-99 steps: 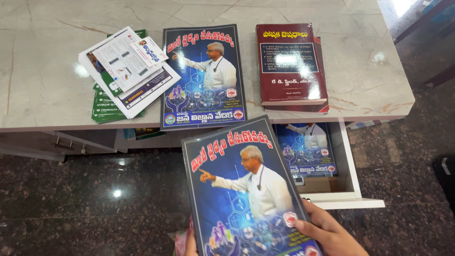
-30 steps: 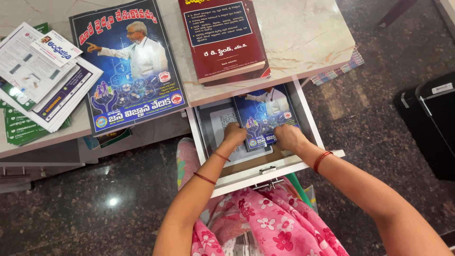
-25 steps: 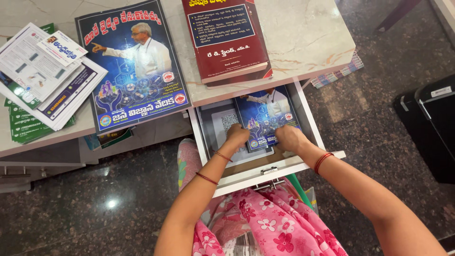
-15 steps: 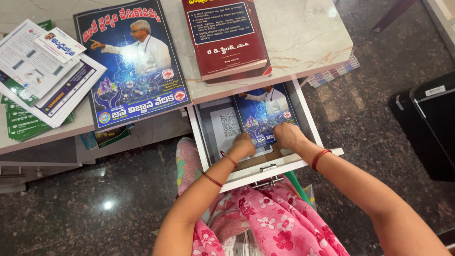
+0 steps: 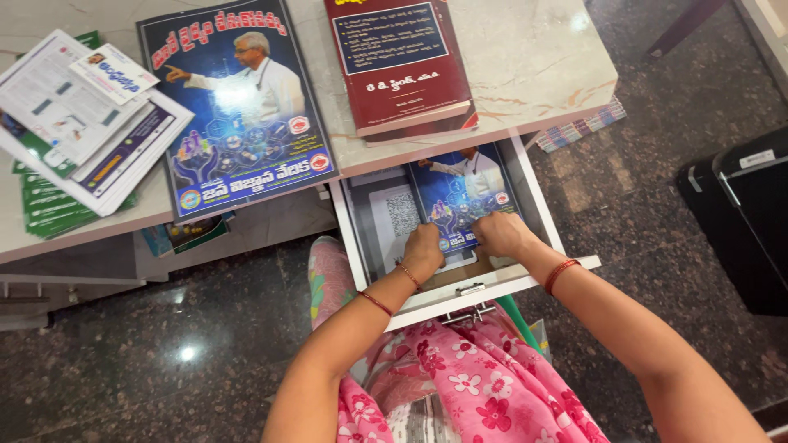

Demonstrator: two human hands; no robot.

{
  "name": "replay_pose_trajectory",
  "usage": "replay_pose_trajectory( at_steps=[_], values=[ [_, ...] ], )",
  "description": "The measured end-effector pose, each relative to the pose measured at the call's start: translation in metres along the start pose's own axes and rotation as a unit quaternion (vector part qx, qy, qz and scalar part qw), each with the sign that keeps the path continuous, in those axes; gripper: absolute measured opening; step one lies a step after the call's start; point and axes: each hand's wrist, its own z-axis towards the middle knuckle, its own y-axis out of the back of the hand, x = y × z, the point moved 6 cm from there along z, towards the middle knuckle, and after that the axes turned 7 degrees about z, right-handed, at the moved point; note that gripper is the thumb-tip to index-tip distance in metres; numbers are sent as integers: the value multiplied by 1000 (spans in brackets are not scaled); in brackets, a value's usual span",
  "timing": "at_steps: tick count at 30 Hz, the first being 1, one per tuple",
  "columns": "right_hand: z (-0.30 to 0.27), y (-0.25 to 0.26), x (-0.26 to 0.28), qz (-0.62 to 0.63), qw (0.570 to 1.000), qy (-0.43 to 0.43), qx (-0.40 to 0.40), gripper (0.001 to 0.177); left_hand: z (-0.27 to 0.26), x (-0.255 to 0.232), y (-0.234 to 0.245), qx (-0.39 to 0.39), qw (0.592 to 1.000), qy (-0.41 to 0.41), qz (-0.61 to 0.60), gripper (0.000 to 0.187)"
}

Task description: The person sits on the floor and organizes books and pamphlets on a low table. They pick up items, flip through pages, and place them into an open drawer beneath the table, repeating the process for multiple items.

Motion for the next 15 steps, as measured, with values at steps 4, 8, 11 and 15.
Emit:
replay_pose_trajectory(
  at_steps=[4,8,11,15],
  values=[
    [-5,6,12,15,1000,12,1,38,-26,-23,59,72,995,-7,72,48],
    [-23,28,34,88,993,31,-68,43,-101,-23,144,85,996,-5,-7,37],
    [-33,52,47,151,978,43,-140,45,-165,-2,231,-170,984,-9,-56,23],
    [-43,72,72,177,958,90,-208,45,-204,31,303,-378,920,-36,93,63]
  ],
)
